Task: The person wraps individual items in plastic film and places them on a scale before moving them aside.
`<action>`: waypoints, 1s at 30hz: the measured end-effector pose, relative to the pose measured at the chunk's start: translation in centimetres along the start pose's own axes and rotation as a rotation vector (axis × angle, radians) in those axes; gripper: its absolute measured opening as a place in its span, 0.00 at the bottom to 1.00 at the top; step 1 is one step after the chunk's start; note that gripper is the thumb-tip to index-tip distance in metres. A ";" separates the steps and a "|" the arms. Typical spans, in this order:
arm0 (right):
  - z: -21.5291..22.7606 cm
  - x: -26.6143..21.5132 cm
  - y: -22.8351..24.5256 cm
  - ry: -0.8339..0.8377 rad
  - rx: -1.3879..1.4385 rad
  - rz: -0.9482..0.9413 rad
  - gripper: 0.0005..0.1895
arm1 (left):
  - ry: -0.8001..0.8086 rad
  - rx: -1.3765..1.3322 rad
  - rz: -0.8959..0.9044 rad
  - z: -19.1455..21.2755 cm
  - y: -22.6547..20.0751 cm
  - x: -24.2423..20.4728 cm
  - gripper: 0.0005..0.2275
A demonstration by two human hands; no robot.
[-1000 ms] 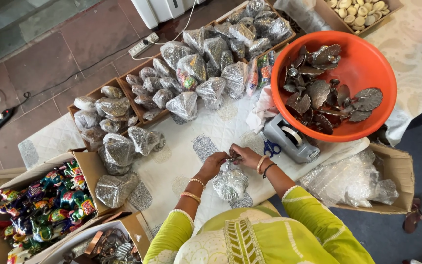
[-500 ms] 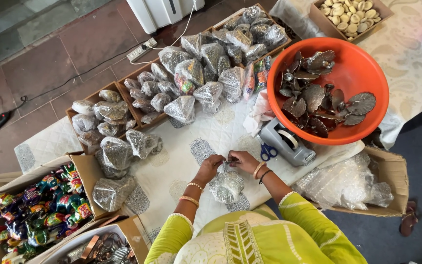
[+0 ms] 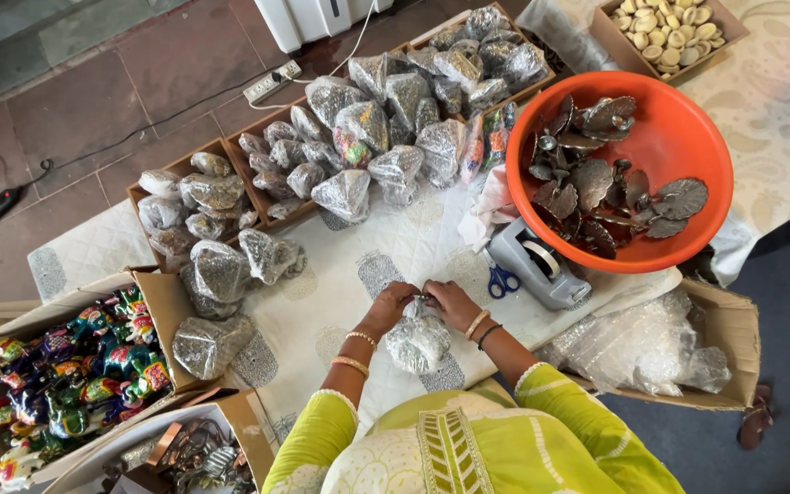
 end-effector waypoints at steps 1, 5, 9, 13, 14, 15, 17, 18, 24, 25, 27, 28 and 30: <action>-0.1 0.0 -0.1 0.001 -0.001 -0.002 0.12 | 0.001 -0.002 0.000 -0.2 0.3 -0.1 0.07; -0.4 -0.1 -2.0 0.062 0.425 -0.234 0.14 | -0.024 0.039 -0.109 -0.4 -0.2 0.0 0.07; 0.2 -0.7 -2.1 0.010 0.629 -0.140 0.20 | -0.045 0.038 -0.108 0.1 -0.4 -0.1 0.06; -0.7 -2.0 -5.5 -0.065 0.718 -0.121 0.19 | -0.024 0.040 -0.072 0.5 -1.1 -0.2 0.06; -0.4 -2.4 -6.2 -0.099 0.736 -0.162 0.18 | -0.027 0.031 -0.083 0.6 -1.3 -0.2 0.06; -0.4 -2.9 -6.8 -0.134 0.757 -0.207 0.17 | -0.027 0.023 -0.092 0.6 -1.5 -0.4 0.06; 1.8 -2.5 -3.3 -0.134 0.586 -0.157 0.19 | -0.034 0.025 -0.093 0.7 -1.3 -0.5 0.06; 3.0 -2.5 -1.3 -0.143 0.416 -0.108 0.21 | -0.034 0.031 -0.100 0.7 -1.4 -0.5 0.07; 2.2 -1.6 1.9 -0.062 0.064 -0.095 0.22 | -0.005 0.051 -0.052 0.7 -1.4 -0.3 0.07; 1.9 -1.4 1.6 -0.058 0.064 -0.092 0.22 | -0.008 0.050 -0.049 1.0 -1.8 -0.3 0.07; 1.6 -1.1 1.4 -0.087 -0.012 -0.052 0.20 | 0.014 0.068 -0.009 1.3 -2.2 -0.5 0.07; 1.9 -0.8 1.8 -0.082 -0.010 -0.050 0.20 | 0.012 0.067 -0.004 1.2 -2.0 -0.6 0.07; 1.7 -0.3 1.2 0.048 0.144 -0.190 0.17 | 0.011 0.064 -0.058 1.0 -2.3 -0.4 0.06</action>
Point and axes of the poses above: each hand's wrist, its own x-axis towards the middle knuckle, its own z-axis out of the back of the hand, y = z × x, the point moved 9 cm from there along x, towards the middle knuckle, and after that the axes turned 3 degrees about x, right-handed, at the moved point
